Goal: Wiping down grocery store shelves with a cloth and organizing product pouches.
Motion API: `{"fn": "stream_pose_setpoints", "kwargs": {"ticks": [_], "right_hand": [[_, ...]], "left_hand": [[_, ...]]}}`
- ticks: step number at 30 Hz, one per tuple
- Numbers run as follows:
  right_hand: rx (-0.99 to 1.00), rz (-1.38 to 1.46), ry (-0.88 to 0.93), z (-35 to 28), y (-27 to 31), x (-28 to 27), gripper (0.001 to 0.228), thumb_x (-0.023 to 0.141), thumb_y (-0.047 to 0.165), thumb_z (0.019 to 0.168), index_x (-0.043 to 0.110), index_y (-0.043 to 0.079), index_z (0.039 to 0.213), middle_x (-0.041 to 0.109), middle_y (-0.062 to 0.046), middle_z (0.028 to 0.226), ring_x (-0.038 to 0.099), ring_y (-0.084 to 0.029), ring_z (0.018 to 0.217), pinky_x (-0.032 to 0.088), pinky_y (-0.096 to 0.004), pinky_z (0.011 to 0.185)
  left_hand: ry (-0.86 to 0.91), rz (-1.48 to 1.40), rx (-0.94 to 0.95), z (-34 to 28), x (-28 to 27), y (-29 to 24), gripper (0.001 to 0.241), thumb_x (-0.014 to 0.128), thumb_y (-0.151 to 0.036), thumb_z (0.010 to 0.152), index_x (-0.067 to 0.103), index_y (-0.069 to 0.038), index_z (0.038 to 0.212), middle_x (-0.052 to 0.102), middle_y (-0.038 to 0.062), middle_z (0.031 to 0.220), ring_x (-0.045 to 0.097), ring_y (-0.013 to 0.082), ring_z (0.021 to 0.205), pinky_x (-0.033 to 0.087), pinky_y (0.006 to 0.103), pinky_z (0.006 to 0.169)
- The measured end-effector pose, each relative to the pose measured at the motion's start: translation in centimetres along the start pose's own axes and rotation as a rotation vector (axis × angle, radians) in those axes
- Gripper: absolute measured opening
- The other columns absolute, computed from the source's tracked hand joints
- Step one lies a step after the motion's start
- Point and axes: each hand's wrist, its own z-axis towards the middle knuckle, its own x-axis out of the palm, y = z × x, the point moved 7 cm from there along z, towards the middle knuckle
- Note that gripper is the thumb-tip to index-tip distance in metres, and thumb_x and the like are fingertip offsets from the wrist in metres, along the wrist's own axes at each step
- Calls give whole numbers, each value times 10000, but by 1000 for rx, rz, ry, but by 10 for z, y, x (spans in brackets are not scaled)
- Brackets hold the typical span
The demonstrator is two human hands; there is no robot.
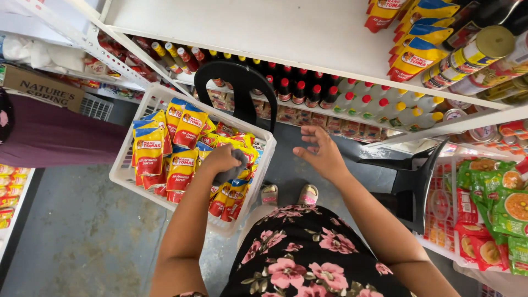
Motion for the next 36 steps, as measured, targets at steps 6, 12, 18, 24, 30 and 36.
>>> {"fn": "stream_pose_setpoints", "kwargs": {"ticks": [6, 12, 18, 24, 30, 36], "right_hand": [[15, -2, 2, 1, 1, 5, 635, 835, 275, 829, 546, 50, 1347, 639, -89, 1373, 650, -212, 1232, 556, -371, 943], [40, -12, 11, -1, -5, 15, 643, 839, 272, 814, 548, 58, 1346, 643, -85, 1362, 655, -204, 1222, 559, -367, 939], [66, -2, 48, 0, -9, 24, 651, 843, 286, 806, 559, 69, 1350, 675, -75, 1335, 656, -200, 1234, 556, -376, 967], [-110, -30, 230, 1, 37, 46, 778, 855, 298, 791, 510, 80, 1454, 580, -79, 1437, 554, -231, 1343, 513, -408, 1026], [-173, 612, 604, -10, 57, 65, 575, 693, 258, 1025, 470, 22, 1499, 612, -104, 1420, 569, -189, 1341, 437, -362, 1156], [-37, 733, 503, -5, 25, 73, 439, 525, 264, 1126, 527, -16, 1464, 650, -138, 1371, 615, -190, 1234, 502, -365, 1062]], "left_hand": [[36, 179, 91, -17, 39, -9, 468, 760, -274, 728, 739, -122, 1170, 738, 168, 1171, 688, 348, 1125, 535, 437, 980], [-69, 149, -12, -64, -4, -40, 316, 756, -283, 798, 767, -229, 1109, 727, 121, 1142, 668, 361, 1081, 540, 482, 905], [-227, -14, 154, -117, -76, -84, 225, 772, -223, 820, 797, -165, 1035, 759, 158, 1011, 707, 370, 964, 545, 456, 844], [-248, -565, 350, -157, -132, -147, 253, 768, -103, 818, 753, -43, 1064, 786, 74, 875, 721, 135, 788, 558, 285, 745], [-155, -929, 374, -156, -145, -188, 196, 727, -82, 905, 754, 10, 1075, 746, 20, 892, 664, 96, 811, 538, 285, 766], [-234, -1101, 538, -143, -143, -202, 249, 698, -105, 969, 708, 10, 1190, 733, 35, 1097, 670, 112, 998, 534, 291, 919]]}}
